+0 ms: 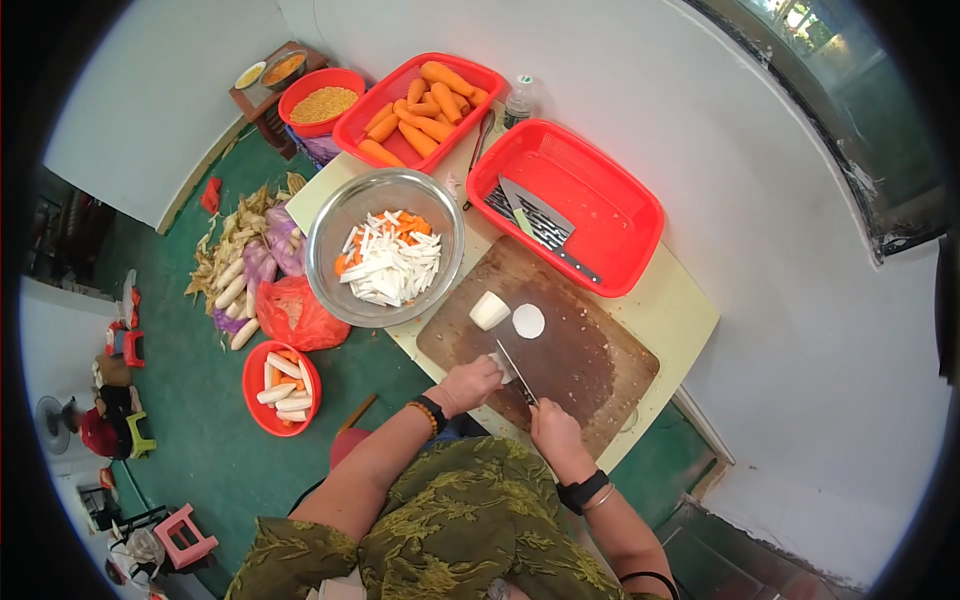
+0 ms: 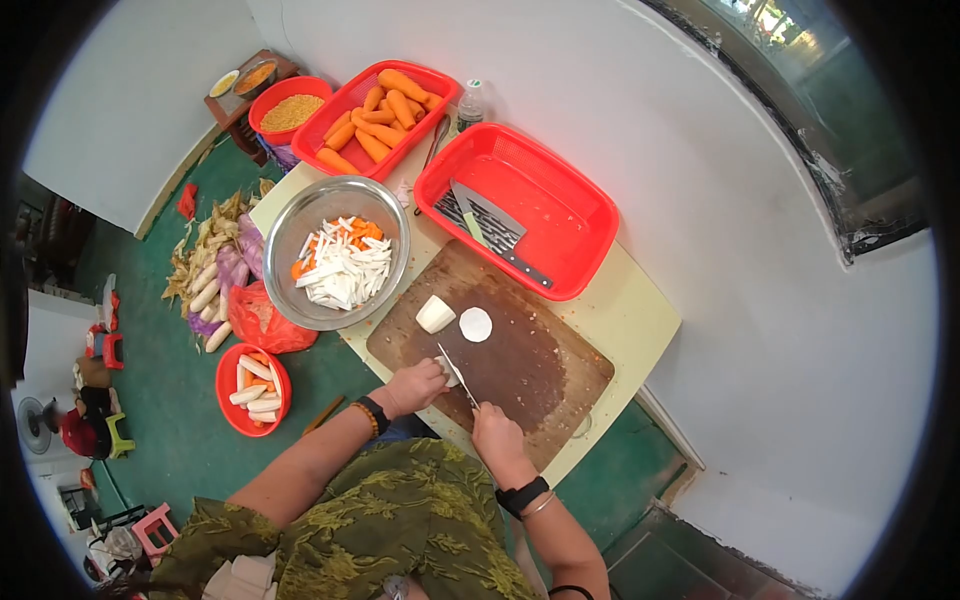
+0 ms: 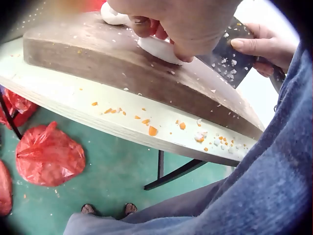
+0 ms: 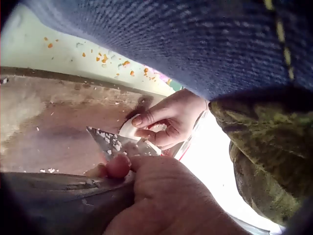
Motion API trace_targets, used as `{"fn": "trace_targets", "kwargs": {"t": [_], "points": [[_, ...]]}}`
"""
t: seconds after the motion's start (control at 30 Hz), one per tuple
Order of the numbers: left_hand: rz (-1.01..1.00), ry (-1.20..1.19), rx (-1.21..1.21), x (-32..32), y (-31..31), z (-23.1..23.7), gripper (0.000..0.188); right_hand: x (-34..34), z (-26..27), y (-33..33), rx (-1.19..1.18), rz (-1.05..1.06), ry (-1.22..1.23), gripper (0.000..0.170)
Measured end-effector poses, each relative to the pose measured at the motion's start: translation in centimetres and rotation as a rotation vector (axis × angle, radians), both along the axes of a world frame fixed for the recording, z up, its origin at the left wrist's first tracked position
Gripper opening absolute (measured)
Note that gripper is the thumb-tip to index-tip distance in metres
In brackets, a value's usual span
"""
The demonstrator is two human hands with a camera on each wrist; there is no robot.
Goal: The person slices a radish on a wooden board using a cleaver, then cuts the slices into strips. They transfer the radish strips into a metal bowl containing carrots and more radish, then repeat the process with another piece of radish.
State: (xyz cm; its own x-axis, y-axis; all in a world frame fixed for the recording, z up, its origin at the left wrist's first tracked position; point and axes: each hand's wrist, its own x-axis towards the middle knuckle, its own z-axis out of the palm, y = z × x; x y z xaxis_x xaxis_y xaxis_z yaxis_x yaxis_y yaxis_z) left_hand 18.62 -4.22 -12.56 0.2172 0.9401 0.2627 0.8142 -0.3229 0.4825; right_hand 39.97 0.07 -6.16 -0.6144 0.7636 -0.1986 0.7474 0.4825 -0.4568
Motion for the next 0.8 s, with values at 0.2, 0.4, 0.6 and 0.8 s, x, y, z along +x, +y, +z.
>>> {"fn": "trace_targets", "kwargs": {"t": [0.2, 0.4, 0.6, 0.8], "points": [[-0.016, -0.028, 0.017, -0.2, 0.1, -0.4, 0.015, -0.6, -0.3, 0.2, -0.033, 0.008, -0.062, 0.020], [-0.021, -0.028, -0.039, -0.2, 0.0, 0.1, 0.017, -1.4, -1.8, 1.0, -0.036, -0.011, 0.021, 0.021], [-0.021, -0.035, -0.008, -0.4, -0.2, -0.2, 0.017, -0.9, 0.5, 0.8, -0.036, -0.034, 0.072, 0.021], [-0.044, -0.022, -0.029, -0.6, -0.3, -0.8, 0.018, -0.9, 0.4, 0.5, -0.066, -0.034, 0.018, 0.021]]}}
